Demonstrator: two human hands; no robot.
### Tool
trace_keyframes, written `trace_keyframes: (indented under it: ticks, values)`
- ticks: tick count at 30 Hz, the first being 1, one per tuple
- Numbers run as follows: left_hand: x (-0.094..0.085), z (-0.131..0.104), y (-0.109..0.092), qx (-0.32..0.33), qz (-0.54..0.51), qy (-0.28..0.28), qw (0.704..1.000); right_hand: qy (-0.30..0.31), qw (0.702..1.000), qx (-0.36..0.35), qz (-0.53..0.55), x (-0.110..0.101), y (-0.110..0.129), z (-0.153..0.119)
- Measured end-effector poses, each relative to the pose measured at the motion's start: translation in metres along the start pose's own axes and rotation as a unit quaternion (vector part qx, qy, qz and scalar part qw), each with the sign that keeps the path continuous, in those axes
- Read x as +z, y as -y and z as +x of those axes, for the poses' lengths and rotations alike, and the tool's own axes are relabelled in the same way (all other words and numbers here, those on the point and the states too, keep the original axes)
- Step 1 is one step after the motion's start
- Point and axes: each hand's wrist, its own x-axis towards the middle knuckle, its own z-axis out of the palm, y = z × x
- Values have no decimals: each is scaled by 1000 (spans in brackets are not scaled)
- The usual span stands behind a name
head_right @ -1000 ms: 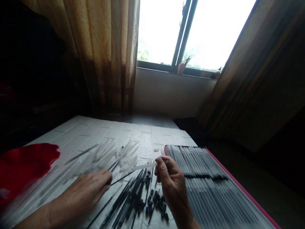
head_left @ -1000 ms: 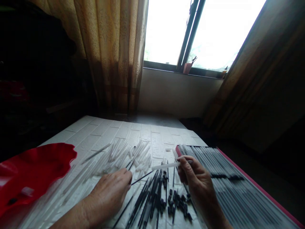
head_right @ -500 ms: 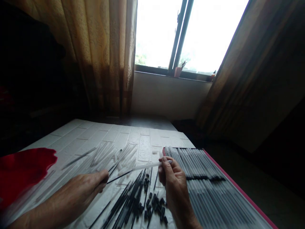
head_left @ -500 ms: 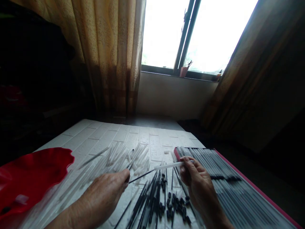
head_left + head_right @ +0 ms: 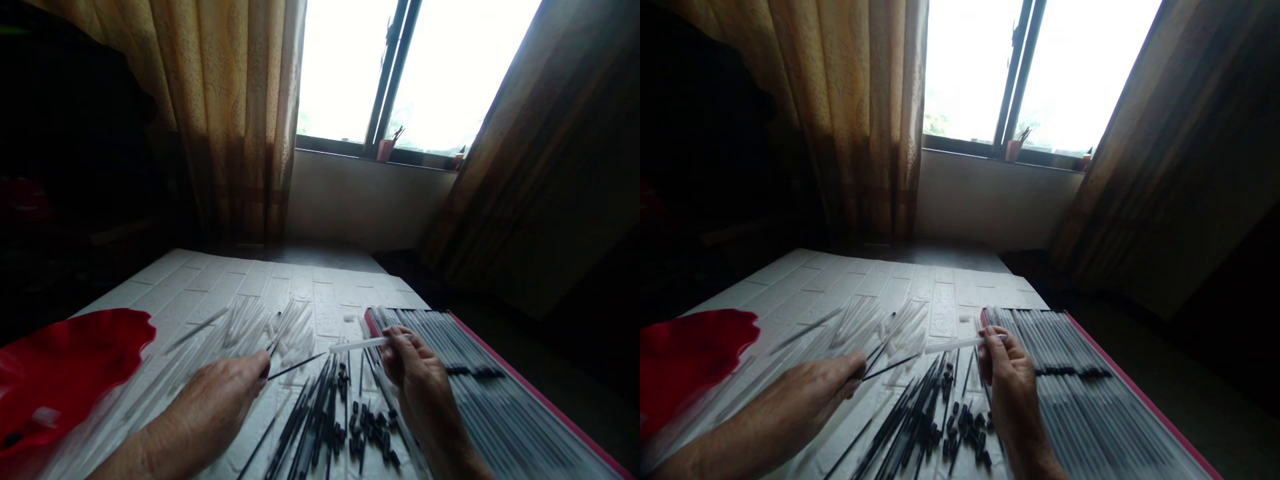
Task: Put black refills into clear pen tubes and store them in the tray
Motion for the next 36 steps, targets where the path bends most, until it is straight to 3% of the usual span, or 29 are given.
trace_keyframes:
  ticks: [8, 13, 18, 23, 27, 31, 36]
  values:
    - [10, 4, 5, 40, -31, -51, 997, 52, 998, 33, -23, 4, -7, -4]
    - [11, 4, 7, 101, -103, -113, 983, 89, 992, 69, -53, 6, -10, -9]
    - [8, 7, 5, 142, -287, -170, 932, 157, 973, 158, -59, 14, -11, -15]
    - [-1, 12, 4, 62, -534, -88, 838, 159, 965, 209, -14, 14, -10, -18]
    - [-5, 13, 4, 34, -598, -55, 799, 210, 950, 231, -20, 13, -13, -21]
    - [-3, 13, 1, -1, -633, -100, 768, 265, 936, 224, -67, 14, -19, -24]
    - [10, 17, -6, -1, -630, -149, 762, 314, 914, 184, -181, 21, -28, -34]
